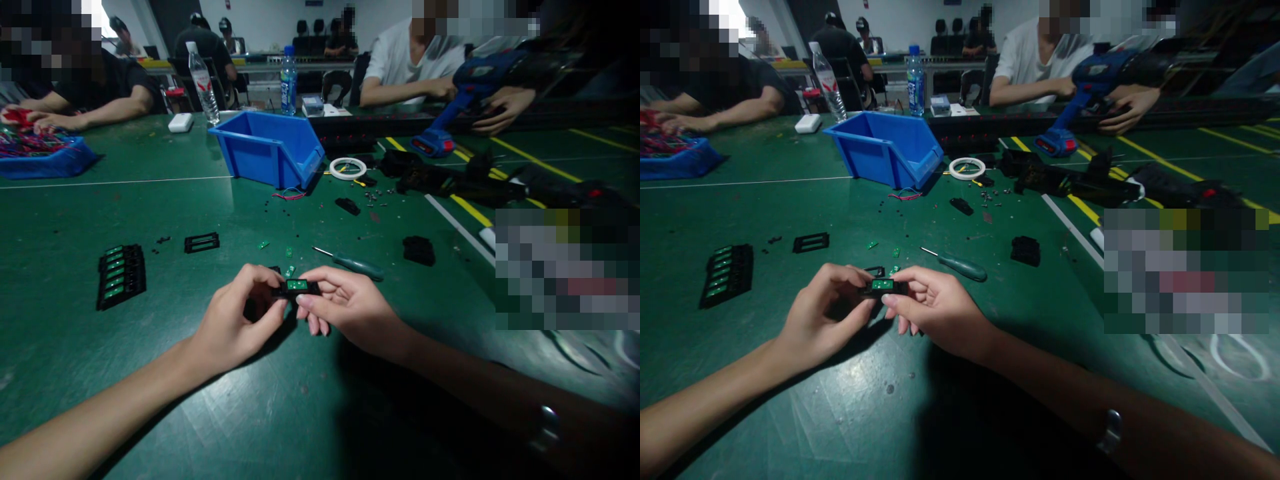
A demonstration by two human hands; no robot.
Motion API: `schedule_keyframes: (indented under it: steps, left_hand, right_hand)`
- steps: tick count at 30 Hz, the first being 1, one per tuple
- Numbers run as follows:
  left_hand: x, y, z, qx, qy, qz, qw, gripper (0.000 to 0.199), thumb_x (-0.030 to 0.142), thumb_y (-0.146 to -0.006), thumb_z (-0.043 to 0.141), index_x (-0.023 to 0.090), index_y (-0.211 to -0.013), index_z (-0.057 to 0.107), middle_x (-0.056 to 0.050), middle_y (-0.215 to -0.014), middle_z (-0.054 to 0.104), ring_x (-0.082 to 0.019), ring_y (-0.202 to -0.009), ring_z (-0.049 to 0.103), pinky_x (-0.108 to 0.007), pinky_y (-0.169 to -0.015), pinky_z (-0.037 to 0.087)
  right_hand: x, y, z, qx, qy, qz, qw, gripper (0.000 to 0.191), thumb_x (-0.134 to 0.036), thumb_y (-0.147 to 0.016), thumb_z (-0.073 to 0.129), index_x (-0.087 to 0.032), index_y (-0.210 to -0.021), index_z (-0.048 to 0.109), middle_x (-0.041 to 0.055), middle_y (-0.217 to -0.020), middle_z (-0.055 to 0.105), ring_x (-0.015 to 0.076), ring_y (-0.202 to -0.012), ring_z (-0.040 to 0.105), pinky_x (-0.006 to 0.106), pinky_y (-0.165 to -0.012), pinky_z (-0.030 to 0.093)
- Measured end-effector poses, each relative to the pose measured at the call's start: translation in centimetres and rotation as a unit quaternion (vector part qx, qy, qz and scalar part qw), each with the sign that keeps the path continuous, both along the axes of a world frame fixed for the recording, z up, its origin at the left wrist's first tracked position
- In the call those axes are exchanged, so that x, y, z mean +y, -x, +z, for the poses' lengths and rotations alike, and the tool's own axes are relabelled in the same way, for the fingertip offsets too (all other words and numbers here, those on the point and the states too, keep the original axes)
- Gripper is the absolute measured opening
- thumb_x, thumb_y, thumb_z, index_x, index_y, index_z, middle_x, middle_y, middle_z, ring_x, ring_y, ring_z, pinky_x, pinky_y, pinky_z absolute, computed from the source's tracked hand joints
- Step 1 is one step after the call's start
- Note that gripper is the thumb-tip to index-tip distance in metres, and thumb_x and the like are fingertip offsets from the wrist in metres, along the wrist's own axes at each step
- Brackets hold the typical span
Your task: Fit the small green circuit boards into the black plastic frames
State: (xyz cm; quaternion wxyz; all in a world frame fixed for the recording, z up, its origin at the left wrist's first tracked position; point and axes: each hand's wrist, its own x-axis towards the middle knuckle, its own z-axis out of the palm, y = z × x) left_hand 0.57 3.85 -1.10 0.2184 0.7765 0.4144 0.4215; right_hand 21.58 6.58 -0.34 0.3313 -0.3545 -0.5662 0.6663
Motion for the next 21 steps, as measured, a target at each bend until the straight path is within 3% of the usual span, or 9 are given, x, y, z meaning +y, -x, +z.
schedule_keyframes:
  steps: [4, 10, 16, 21]
  left_hand:
    - [-0.06, -0.11, 0.17, -0.053, 0.046, -0.038, 0.997, 0.029, 0.013, -0.091, 0.064, 0.022, -0.111, 0.047, -0.006, -0.110, 0.063, -0.013, -0.085, 0.066, -0.023, -0.070, 0.053]
    - [-0.05, 0.22, 0.58, -0.128, 0.127, -0.072, 0.981, 0.014, 0.018, -0.098, 0.056, 0.021, -0.110, 0.050, -0.007, -0.108, 0.062, -0.012, -0.074, 0.062, -0.027, -0.067, 0.053]
    - [0.27, 0.12, 0.51, -0.186, 0.180, -0.059, 0.964, 0.007, 0.026, -0.103, 0.051, 0.022, -0.108, 0.054, 0.000, -0.077, 0.061, -0.013, -0.061, 0.059, -0.025, -0.056, 0.049]
    - [0.66, -0.08, 0.62, -0.204, 0.189, -0.043, 0.960, 0.007, 0.027, -0.102, 0.056, 0.022, -0.107, 0.056, 0.002, -0.074, 0.060, -0.011, -0.057, 0.058, -0.022, -0.052, 0.048]
  right_hand:
    - [0.01, 0.11, -0.05, 0.007, 0.007, -0.021, 1.000, 0.026, -0.026, -0.085, 0.074, -0.016, -0.107, 0.065, 0.0017, -0.077, 0.070, 0.0106, -0.055, 0.062, 0.022, -0.047, 0.046]
    - [0.02, 0.12, 0.11, 0.009, 0.012, -0.016, 1.000, 0.025, -0.024, -0.083, 0.073, -0.017, -0.105, 0.064, 0.0022, -0.079, 0.070, 0.0113, -0.058, 0.064, 0.022, -0.049, 0.047]
    - [0.06, 0.15, 0.15, 0.008, 0.011, -0.019, 1.000, 0.025, -0.024, -0.083, 0.073, -0.017, -0.105, 0.063, 0.0024, -0.079, 0.071, 0.0114, -0.058, 0.064, 0.023, -0.049, 0.047]
    - [0.05, 0.18, 0.17, 0.006, 0.017, -0.026, 1.000, 0.025, -0.024, -0.082, 0.074, -0.017, -0.104, 0.063, 0.0029, -0.079, 0.071, 0.0118, -0.058, 0.064, 0.023, -0.050, 0.048]
